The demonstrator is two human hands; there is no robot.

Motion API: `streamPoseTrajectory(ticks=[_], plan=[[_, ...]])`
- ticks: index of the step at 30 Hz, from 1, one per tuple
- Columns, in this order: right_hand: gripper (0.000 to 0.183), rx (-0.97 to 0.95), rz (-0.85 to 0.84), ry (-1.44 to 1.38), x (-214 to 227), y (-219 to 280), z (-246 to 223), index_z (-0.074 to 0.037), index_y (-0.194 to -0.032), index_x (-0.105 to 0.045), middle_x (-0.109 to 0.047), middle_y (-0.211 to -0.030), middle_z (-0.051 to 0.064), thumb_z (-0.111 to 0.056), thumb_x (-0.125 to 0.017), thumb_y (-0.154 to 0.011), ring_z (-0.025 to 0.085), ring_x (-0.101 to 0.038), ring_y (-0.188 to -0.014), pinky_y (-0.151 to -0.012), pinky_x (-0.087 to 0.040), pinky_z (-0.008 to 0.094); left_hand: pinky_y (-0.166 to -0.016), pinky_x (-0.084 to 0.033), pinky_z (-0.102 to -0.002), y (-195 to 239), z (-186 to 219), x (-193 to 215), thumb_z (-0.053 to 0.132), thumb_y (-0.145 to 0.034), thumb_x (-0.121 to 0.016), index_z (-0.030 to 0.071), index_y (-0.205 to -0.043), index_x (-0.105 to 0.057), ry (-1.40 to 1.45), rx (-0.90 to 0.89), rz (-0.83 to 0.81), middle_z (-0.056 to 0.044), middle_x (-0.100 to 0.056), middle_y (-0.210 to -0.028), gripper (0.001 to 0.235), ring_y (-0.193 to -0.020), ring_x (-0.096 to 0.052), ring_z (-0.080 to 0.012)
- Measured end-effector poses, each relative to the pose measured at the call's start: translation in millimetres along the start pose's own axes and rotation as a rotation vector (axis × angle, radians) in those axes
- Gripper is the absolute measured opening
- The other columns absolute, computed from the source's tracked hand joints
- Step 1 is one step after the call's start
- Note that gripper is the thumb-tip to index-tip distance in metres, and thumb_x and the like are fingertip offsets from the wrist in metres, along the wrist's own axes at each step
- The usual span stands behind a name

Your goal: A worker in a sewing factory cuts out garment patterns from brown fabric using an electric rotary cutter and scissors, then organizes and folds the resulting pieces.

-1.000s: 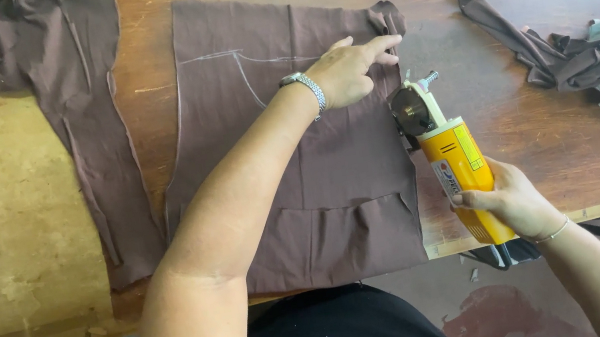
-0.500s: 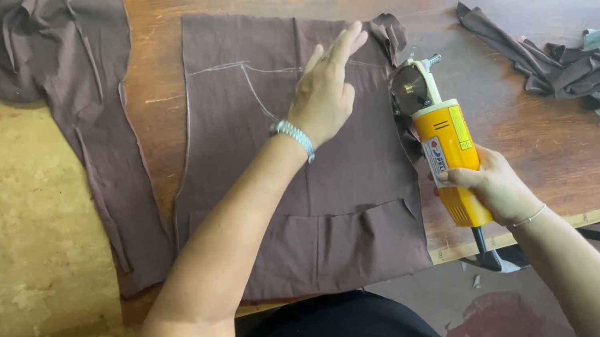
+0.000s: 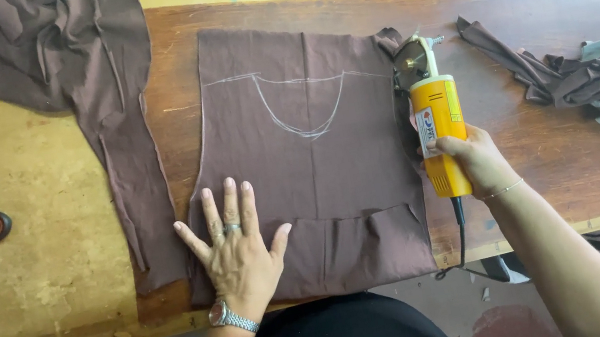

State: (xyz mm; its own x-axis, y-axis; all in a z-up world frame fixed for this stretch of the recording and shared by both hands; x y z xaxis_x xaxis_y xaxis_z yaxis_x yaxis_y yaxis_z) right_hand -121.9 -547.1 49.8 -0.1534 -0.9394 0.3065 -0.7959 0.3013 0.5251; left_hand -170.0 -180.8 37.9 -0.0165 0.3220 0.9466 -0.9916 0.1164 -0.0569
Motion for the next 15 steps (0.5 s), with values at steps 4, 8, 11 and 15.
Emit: streamPoseTrajectory(ticks=[4,8,11,15], plan=[[0.054,0.064,0.022,-0.036,-0.3,-20.5,-8.8,0.006,-0.123,-0.060,-0.062,-0.104,0.023,-0.023,-0.075,-0.080,0.037,-0.062,-0.098,-0.078,-0.051,0.055,-0.116,0.007,-0.078,-11.9,-14.1,-14.2,0.069,-0.092,-0.050,0.015,-0.159,-0.037,-0.083,0.044,-0.098,-0.012,-0.027,-0.170,0.088,-0.157,-0.016,-0.0412],[0.054,0.059,0.077,-0.053,15.7,-8.5,-17.0,0.008,-0.123,-0.059,-0.062,-0.103,0.023,-0.022,-0.075,-0.081,0.036,-0.061,-0.095,-0.076,-0.051,0.057,-0.117,0.003,-0.077,-32.0,-27.8,-11.2,0.072,-0.091,-0.048,0.019,-0.160,-0.034,-0.093,-0.011,-0.133,-0.009,-0.025,-0.171,0.089,-0.157,-0.018,-0.0377],[0.058,-0.030,0.058,-0.010,39.9,7.8,-4.4,0.007,-0.130,-0.053,-0.063,-0.106,0.024,-0.018,-0.067,-0.079,0.036,-0.062,-0.092,-0.077,-0.052,0.053,-0.116,-0.006,-0.077,-57.1,-45.4,-0.9,0.071,-0.090,-0.050,0.018,-0.159,-0.039,-0.085,-0.147,-0.048,-0.007,-0.032,-0.169,0.088,-0.155,-0.024,-0.0378],[0.065,-0.209,0.024,0.117,65.4,53.1,8.1,0.007,-0.137,-0.050,-0.066,-0.112,0.029,-0.013,-0.058,-0.075,0.041,-0.062,-0.090,-0.077,-0.050,0.054,-0.116,-0.013,-0.076,-88.4,-70.7,6.6,0.071,-0.091,-0.047,0.018,-0.158,-0.043,-0.079,-0.409,0.011,-0.005,-0.038,-0.167,0.086,-0.153,-0.033,-0.0369]])
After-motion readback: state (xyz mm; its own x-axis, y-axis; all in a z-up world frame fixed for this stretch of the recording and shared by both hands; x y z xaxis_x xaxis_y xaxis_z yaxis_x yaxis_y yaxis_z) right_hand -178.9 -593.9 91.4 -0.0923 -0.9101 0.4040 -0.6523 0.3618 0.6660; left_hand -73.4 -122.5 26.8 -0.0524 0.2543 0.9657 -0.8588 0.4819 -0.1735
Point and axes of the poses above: each hand's wrist, its own y-axis away from the middle knuckle, its own x-axis out of the back of the hand, z = x × y, the point moved 9 cm from there along -y, towards the middle knuckle
